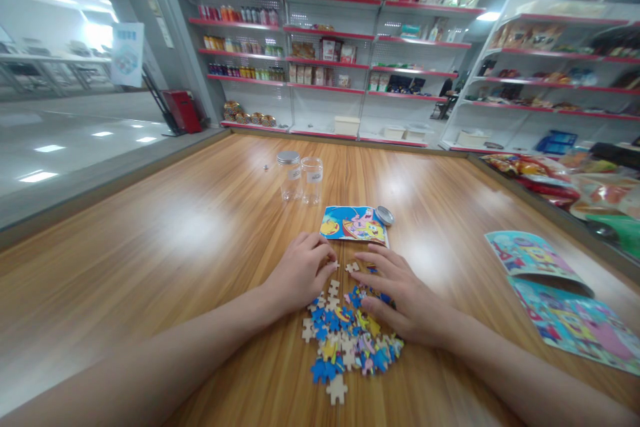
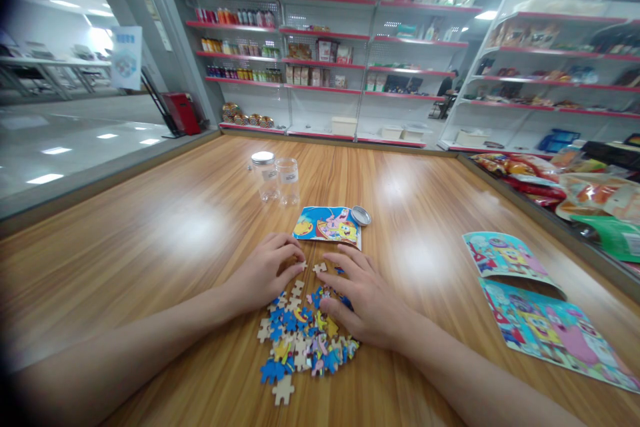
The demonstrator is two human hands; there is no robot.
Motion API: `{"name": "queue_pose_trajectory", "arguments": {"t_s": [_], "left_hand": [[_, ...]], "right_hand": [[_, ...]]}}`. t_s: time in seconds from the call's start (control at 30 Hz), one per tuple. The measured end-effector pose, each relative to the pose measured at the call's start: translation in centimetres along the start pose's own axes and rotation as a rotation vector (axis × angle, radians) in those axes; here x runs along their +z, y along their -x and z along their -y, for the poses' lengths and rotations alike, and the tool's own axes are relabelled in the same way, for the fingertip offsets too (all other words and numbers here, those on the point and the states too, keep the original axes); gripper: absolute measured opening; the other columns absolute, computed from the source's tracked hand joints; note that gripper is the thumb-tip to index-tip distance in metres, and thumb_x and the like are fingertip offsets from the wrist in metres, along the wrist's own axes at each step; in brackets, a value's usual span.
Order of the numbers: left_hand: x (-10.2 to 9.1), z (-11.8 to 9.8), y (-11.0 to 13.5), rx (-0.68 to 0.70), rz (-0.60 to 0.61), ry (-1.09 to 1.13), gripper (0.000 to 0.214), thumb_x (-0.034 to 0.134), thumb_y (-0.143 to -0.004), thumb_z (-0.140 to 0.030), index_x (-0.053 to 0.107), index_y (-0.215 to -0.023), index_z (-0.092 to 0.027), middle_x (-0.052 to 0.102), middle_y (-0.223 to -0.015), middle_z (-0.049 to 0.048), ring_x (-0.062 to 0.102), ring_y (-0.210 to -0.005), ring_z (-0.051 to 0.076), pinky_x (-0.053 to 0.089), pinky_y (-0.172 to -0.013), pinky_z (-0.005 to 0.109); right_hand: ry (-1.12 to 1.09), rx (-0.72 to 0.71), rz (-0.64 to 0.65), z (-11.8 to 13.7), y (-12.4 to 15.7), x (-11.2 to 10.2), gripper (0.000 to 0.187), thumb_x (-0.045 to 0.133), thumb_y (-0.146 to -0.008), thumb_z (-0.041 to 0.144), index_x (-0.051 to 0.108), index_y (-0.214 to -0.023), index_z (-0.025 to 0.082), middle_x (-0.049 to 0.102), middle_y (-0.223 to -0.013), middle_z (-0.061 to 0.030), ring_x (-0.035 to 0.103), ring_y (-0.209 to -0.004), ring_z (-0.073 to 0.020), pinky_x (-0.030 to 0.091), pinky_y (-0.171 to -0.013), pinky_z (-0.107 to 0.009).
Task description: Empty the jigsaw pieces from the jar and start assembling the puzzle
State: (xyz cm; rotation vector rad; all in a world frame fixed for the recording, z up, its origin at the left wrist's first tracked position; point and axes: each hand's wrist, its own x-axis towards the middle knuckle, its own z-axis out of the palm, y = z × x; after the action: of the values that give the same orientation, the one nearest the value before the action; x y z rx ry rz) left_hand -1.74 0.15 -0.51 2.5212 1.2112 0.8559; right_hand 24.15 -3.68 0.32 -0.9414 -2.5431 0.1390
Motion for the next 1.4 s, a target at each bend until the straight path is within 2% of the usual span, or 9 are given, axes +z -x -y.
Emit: {"name": "queue_pose_trajectory", "arguments": {"t_s": [0.33, 0.7, 1.03, 1.17, 1.4], "left_hand": [[-0.1, 0.0, 0.1, -0.016, 0.007, 0.057, 0.005, 0.065, -0.091, -0.022, 0.062, -0.094, -0.019, 0.062, -0.102, 0.0069, 0.057, -0.102, 0.025, 0.047, -0.092, 0.043], [0.1, 0.1, 0.0, -0.008, -0.045, 0.141, 0.007, 0.064, -0.09, -0.017, 0.06, -0.085, -0.019, 0.063, -0.094, 0.0038, 0.06, -0.093, 0.02, 0.048, -0.086, 0.035], [-0.5, -0.5, 0.1, 0.035, -0.005, 0.138, 0.002, 0.065, -0.084, -0.017, 0.064, -0.083, -0.02, 0.063, -0.096, 0.004, 0.059, -0.096, 0.022, 0.047, -0.09, 0.038], [-0.8, -0.7, 0.1, 0.052, 0.015, 0.141, 0.008, 0.062, -0.081, -0.014, 0.065, -0.086, -0.02, 0.062, -0.1, 0.0048, 0.059, -0.1, 0.023, 0.046, -0.092, 0.04], [-1.1, -1.0, 0.2, 0.038, 0.072, 0.113, 0.016, 0.065, -0.075, -0.013, 0.066, -0.089, -0.02, 0.06, -0.108, 0.0062, 0.055, -0.109, 0.026, 0.043, -0.099, 0.044]], "right_hand": [[-0.009, -0.004, 0.017, 0.1, -0.1, -0.1, 0.038, 0.061, -0.097, 0.036, 0.063, -0.134, 0.025, 0.059, -0.137, -0.0112, 0.043, -0.136, -0.0341, 0.042, -0.11, -0.059], [-0.068, -0.014, -0.045, 0.5, -0.3, -0.2, 0.031, 0.06, -0.097, 0.032, 0.069, -0.125, 0.022, 0.059, -0.125, -0.0132, 0.052, -0.121, -0.0293, 0.047, -0.103, -0.052], [-0.079, -0.055, -0.043, 0.5, -0.3, -0.4, 0.03, 0.059, -0.098, 0.027, 0.068, -0.125, 0.022, 0.059, -0.12, -0.0119, 0.052, -0.113, -0.0273, 0.047, -0.099, -0.05], [-0.094, -0.078, 0.0, 0.6, -0.3, -0.4, 0.029, 0.059, -0.097, 0.027, 0.068, -0.125, 0.022, 0.062, -0.117, -0.01, 0.052, -0.112, -0.0268, 0.046, -0.098, -0.049], [-0.067, -0.025, -0.055, 0.3, -0.2, -0.2, 0.028, 0.059, -0.097, 0.026, 0.068, -0.124, 0.024, 0.059, -0.131, -0.01, 0.05, -0.121, -0.0276, 0.044, -0.104, -0.051]]}}
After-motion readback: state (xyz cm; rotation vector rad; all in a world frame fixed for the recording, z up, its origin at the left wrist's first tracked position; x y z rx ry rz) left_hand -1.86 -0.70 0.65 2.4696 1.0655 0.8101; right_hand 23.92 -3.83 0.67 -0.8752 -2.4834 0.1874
